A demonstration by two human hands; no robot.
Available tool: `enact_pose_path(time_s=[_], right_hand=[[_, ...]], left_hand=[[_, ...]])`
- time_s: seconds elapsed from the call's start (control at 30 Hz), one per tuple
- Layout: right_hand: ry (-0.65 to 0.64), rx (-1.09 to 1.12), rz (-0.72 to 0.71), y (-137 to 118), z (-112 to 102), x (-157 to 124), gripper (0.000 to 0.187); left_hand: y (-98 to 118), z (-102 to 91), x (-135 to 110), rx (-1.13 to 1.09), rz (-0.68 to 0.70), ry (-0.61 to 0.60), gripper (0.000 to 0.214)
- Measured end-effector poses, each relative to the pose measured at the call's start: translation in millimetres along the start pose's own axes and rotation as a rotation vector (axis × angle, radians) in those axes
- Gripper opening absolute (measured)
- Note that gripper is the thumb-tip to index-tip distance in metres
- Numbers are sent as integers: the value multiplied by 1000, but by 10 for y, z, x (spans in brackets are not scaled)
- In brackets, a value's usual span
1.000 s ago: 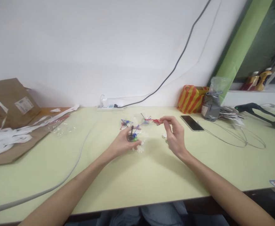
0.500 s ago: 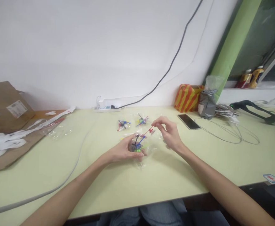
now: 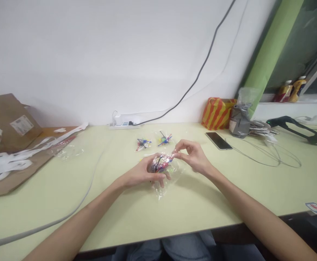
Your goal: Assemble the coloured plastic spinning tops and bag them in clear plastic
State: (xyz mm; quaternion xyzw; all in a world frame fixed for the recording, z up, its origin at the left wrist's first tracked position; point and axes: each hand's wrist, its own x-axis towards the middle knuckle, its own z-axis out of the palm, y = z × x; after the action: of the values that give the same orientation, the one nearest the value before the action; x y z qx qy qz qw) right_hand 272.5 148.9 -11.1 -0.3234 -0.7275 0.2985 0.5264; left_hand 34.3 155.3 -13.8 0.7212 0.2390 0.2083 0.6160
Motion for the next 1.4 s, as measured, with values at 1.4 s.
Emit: enact_pose_path(time_s=[1.4], right_hand=[[534,-426,-225,198,-301,72,18]], left_hand=[[-41,-187,-46,-101,-97,40,72]])
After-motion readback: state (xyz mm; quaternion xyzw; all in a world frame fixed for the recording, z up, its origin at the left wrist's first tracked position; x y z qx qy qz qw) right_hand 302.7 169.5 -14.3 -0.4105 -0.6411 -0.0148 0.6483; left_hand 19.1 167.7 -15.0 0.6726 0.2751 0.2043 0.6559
